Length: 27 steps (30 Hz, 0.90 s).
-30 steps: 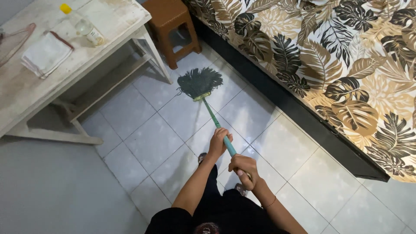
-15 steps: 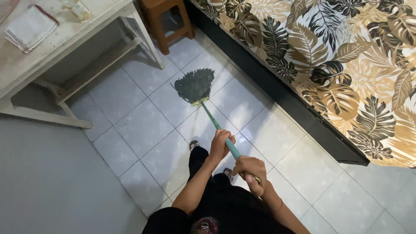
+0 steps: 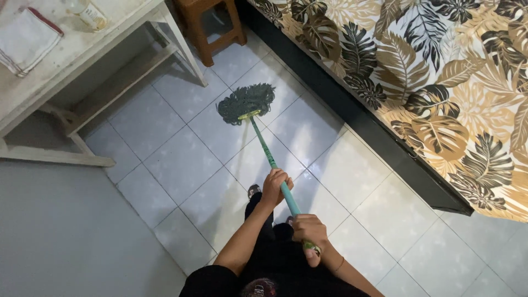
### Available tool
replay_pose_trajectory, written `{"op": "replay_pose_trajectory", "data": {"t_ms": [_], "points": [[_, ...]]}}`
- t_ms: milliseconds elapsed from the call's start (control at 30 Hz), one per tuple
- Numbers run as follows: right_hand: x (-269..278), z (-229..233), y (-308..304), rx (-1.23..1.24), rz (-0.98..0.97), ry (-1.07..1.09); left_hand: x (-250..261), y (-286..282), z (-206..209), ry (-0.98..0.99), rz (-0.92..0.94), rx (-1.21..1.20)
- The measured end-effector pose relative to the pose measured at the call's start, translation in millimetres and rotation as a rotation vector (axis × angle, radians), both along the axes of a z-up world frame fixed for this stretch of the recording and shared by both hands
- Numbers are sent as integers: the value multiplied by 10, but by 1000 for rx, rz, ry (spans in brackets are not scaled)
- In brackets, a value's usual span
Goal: The person mops the tiled floor of a bedroom using a string mop. They move the mop back and forth across the floor, cleaning the area between a bed and a wooden cabinet, and later near a small white table.
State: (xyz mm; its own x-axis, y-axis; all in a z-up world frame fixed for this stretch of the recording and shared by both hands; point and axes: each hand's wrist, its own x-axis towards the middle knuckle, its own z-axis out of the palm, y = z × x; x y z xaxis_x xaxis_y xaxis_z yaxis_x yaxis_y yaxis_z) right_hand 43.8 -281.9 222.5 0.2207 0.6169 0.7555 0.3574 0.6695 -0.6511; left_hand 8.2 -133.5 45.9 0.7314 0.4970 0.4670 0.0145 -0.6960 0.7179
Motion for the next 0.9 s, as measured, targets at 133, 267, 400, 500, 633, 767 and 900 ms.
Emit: {"op": "replay_pose_trajectory", "data": {"t_ms": [133, 267, 400, 500, 633, 767, 900], "points": [[128, -62, 485, 12, 16, -54, 101, 494, -77, 22, -4, -3], [226, -70, 993, -5, 22, -52, 204, 1006, -48, -7, -18, -13], [324, -214, 1458, 2, 33, -77, 277, 1495, -191, 64, -49, -74], [365, -288, 1791, 18, 9, -123, 299, 1842, -196, 120, -52, -115], [412, -485, 2126, -11, 15, -144, 359, 2261, -294, 90, -83, -78], [446, -891, 2425, 75, -65, -68, 429, 2577, -304, 173, -43, -135], [531, -847, 2698, 122, -90, -49, 559, 2810, -370, 212, -23, -194]]}}
